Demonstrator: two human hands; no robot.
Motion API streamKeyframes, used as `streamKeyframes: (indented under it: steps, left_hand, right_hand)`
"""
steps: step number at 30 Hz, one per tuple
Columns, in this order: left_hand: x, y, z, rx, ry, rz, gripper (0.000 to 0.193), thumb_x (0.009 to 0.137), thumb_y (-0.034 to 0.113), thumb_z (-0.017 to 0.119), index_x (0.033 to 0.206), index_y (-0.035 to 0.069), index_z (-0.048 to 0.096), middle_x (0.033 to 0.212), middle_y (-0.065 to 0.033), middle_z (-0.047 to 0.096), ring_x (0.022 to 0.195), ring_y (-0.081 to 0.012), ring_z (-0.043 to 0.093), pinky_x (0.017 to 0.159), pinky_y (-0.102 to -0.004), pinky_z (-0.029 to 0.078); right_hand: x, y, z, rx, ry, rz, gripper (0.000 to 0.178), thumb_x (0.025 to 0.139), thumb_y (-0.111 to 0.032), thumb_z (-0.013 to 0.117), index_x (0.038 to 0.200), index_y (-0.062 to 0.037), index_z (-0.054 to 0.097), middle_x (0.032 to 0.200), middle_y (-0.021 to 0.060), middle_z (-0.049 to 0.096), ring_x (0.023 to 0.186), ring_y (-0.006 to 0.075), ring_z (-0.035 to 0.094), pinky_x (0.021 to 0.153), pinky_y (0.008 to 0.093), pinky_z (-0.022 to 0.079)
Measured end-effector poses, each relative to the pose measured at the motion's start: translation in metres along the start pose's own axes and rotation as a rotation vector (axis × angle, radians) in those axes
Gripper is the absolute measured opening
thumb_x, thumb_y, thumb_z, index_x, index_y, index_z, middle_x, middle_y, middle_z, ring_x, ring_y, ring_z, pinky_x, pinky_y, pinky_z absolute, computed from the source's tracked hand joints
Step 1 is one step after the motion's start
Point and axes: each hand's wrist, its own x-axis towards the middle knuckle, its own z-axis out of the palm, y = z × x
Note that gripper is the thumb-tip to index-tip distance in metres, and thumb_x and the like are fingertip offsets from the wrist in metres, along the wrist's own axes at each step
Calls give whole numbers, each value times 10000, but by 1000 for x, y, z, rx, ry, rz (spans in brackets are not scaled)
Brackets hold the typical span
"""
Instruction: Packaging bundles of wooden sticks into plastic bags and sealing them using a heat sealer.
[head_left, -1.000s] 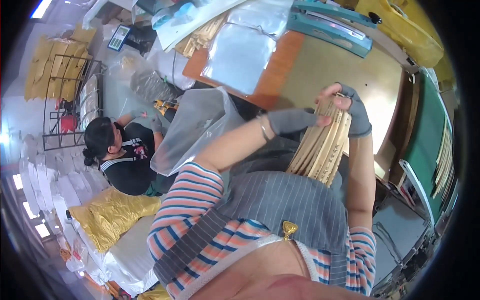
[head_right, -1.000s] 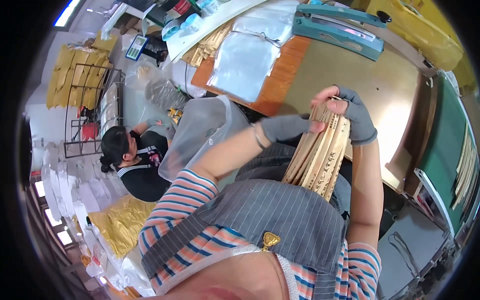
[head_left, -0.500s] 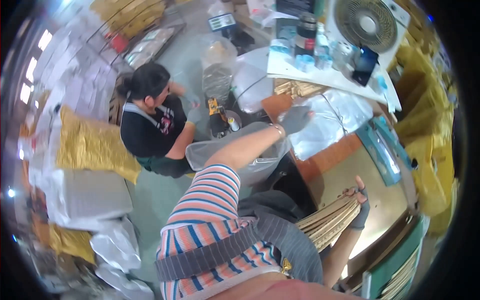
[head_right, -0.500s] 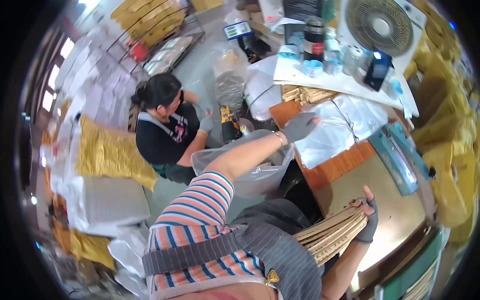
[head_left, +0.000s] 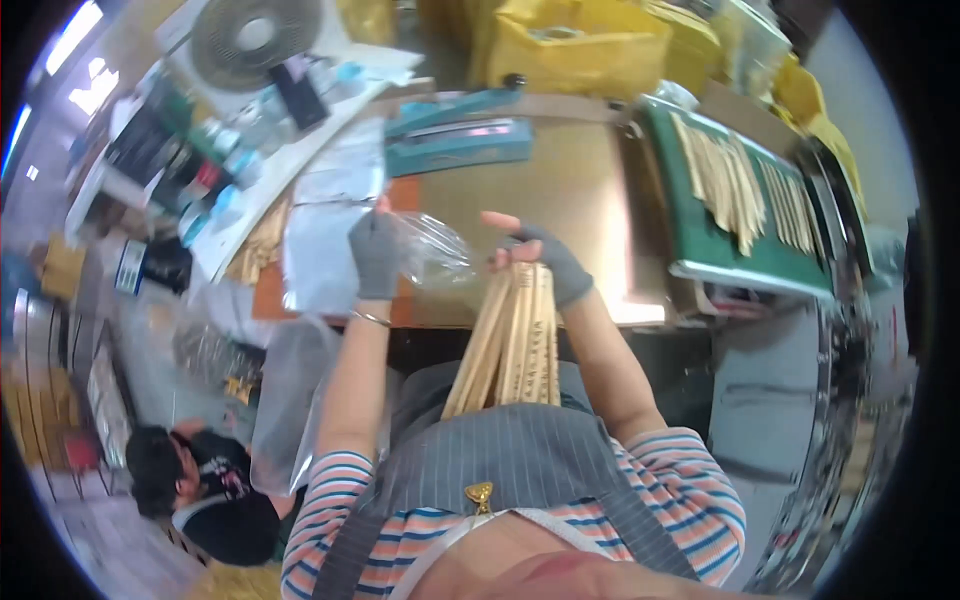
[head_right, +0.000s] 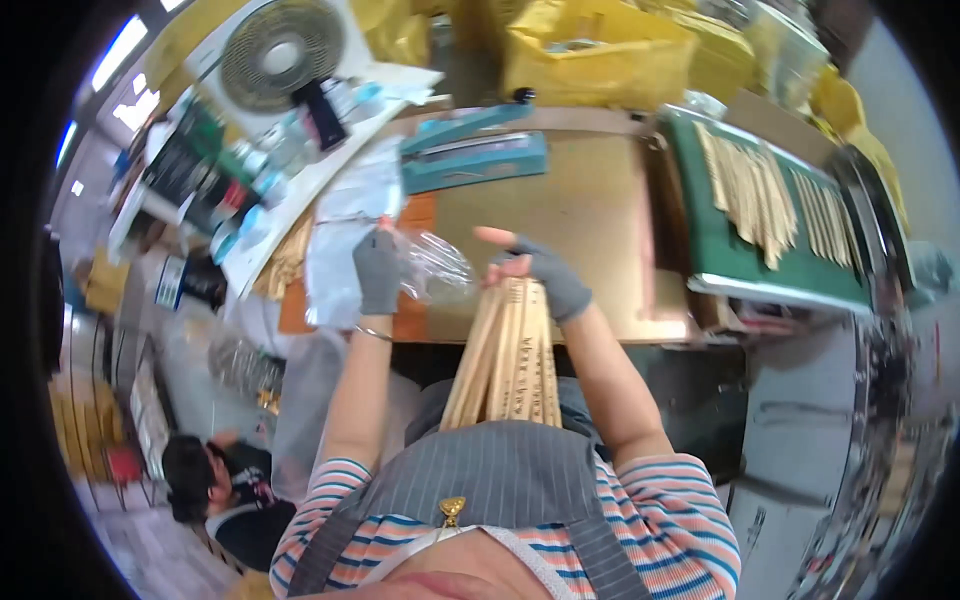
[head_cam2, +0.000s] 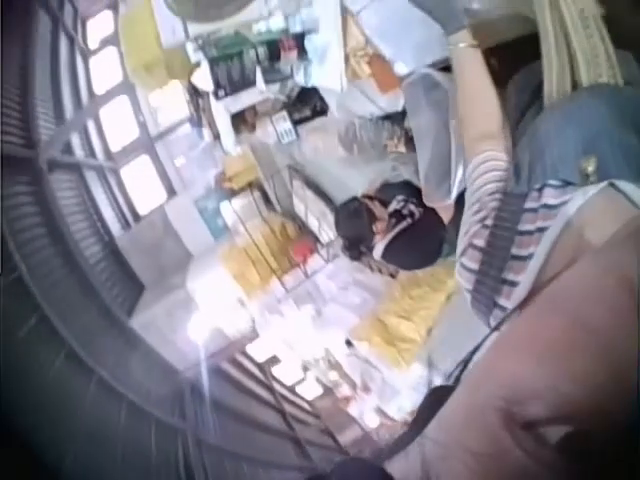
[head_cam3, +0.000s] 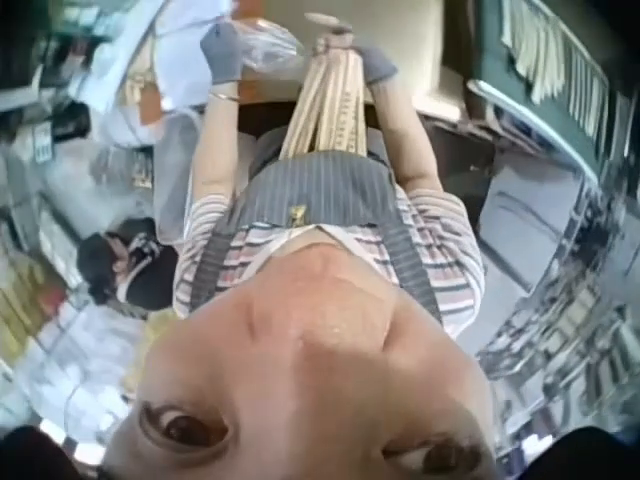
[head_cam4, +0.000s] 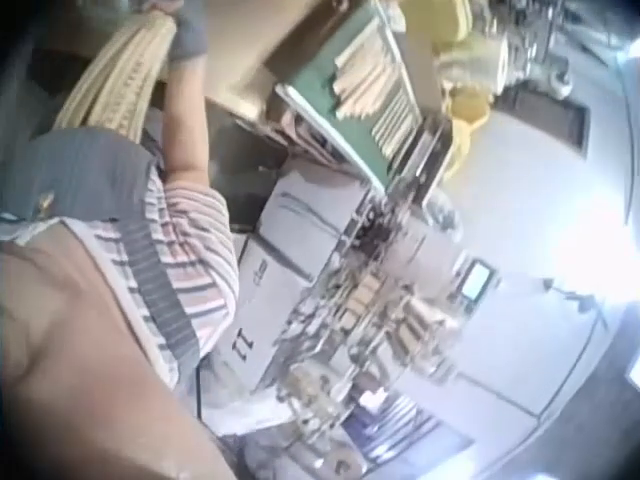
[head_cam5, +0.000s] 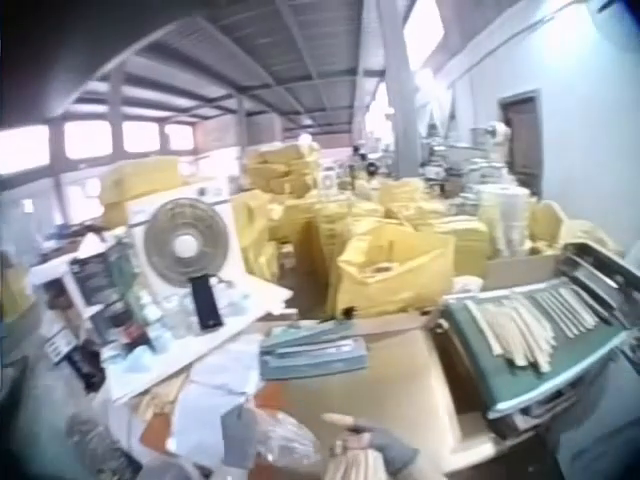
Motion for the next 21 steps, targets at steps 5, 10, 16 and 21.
streamKeyframes:
  steps: [5, 10, 16, 21]
  left_hand:
    - [-57, 66, 74, -167, -487, -157, 419, 909, 307, 564, 588, 41, 531, 525, -33, 513, 462, -122, 475, 449, -305, 378]
    - [-90, 35, 53, 186, -577, 470, 344, 824, 245, 662, 605, 22, 519, 526, -122, 437, 422, -240, 444, 428, -361, 330]
    - [-178, -30, -12, 315, -797, 665, 320, 780, 208, 714, 604, 22, 522, 523, -124, 437, 448, -251, 445, 466, -342, 379]
    - [-145, -30, 13, 468, -420, 154, 179, 802, 156, 693, 834, 30, 569, 709, -117, 526, 622, -192, 503, 576, -315, 421]
  right_hand:
    - [14, 17, -9, -400, 157, -151, 379, 847, -170, 575, 1178, 14, 549, 914, 84, 631, 841, 179, 611, 823, 300, 481]
    - [-42, 19, 3, 243, 127, -4, 521, 928, -480, 476, 1179, -27, 531, 1044, 108, 629, 881, 181, 641, 761, 297, 546]
    - [-130, 89, 36, 45, 595, 283, 684, 866, -579, 520, 1259, -20, 482, 1200, 138, 590, 895, 198, 637, 771, 341, 532]
    - [-87, 58, -1, -1349, 747, 549, 438, 849, -410, 611, 1047, -20, 592, 1088, 155, 610, 898, 260, 604, 676, 383, 477]
